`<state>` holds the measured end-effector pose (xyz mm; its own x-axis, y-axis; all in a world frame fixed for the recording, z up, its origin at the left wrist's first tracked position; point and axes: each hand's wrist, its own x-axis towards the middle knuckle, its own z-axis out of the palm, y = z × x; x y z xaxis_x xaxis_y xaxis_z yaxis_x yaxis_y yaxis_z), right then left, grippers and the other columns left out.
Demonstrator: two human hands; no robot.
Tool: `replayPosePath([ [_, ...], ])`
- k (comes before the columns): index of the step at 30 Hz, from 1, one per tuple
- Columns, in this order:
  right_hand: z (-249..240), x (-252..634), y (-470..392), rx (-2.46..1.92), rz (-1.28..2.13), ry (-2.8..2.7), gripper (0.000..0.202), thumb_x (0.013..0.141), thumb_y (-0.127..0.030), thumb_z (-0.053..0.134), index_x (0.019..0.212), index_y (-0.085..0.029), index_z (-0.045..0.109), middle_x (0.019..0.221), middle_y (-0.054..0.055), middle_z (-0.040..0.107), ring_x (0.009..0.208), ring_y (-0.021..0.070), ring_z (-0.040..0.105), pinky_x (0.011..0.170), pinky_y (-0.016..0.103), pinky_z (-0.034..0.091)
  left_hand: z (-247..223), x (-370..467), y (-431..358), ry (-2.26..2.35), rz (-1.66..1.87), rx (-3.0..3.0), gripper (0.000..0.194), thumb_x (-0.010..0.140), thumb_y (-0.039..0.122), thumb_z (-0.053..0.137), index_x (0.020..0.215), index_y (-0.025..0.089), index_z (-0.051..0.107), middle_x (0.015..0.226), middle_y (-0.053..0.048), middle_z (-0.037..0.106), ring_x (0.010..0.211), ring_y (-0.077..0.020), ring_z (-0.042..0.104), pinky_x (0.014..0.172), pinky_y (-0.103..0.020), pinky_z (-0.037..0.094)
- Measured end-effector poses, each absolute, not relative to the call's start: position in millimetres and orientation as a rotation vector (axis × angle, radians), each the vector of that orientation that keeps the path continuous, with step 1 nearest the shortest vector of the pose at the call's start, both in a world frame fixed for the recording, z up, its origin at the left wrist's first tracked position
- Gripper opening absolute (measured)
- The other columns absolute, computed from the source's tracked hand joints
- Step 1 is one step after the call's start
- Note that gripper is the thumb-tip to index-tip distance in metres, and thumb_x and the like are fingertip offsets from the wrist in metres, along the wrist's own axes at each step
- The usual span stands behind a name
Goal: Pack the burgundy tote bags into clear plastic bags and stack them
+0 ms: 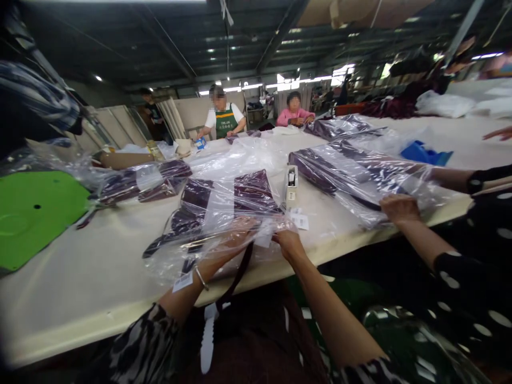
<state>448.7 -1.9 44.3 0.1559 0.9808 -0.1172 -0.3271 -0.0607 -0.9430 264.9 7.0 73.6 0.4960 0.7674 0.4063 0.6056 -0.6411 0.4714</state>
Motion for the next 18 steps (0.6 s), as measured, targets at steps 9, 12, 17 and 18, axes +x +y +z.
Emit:
replayPosePath([
  [9, 56, 438, 21, -0.961, 1.483, -0.675, 0.028, 0.050, -0.018, 0.074, 0.077, -0.020, 0.066, 0.072, 0.000, 0.071, 0.074, 0.0205, 0.070, 0.062, 0.027, 0.058, 96, 246, 19, 0.852, 0.946, 1.742, 0.039, 0.091, 0.039, 0.061, 0.125, 0.022, 0.067, 0.128, -0.010, 0.068, 0.113, -0.0275, 0.065, 0.105, -0.049, 0.050],
  [12, 58, 433, 25, -0.947, 1.451, -0.711, 0.027, 0.052, -0.019, 0.078, 0.077, -0.018, 0.068, 0.077, 0.001, 0.074, 0.076, 0.0194, 0.070, 0.063, 0.024, 0.057, 105, 244, 15, 0.764, 0.958, 1.423, 0.061, 0.079, 0.037, 0.077, 0.134, 0.020, 0.059, 0.129, -0.013, 0.067, 0.109, -0.0292, 0.068, 0.100, -0.049, 0.052],
  [17, 67, 430, 30, -0.987, 1.453, -0.875, 0.026, 0.058, -0.026, 0.082, 0.080, -0.017, 0.071, 0.085, 0.005, 0.076, 0.073, 0.0201, 0.070, 0.054, 0.024, 0.056, 124, 241, 17, 0.833, 1.020, 1.693, 0.044, 0.077, 0.035, 0.077, 0.117, 0.017, 0.069, 0.123, -0.011, 0.071, 0.117, -0.0292, 0.064, 0.107, -0.045, 0.047],
  [18, 70, 430, 31, -0.976, 1.457, -0.934, 0.025, 0.059, -0.027, 0.081, 0.081, -0.017, 0.072, 0.087, 0.006, 0.076, 0.075, 0.0214, 0.071, 0.056, 0.027, 0.058, 127, 241, 19, 0.872, 1.024, 1.791, 0.037, 0.078, 0.034, 0.074, 0.111, 0.018, 0.072, 0.119, -0.010, 0.072, 0.115, -0.0282, 0.064, 0.105, -0.042, 0.048],
])
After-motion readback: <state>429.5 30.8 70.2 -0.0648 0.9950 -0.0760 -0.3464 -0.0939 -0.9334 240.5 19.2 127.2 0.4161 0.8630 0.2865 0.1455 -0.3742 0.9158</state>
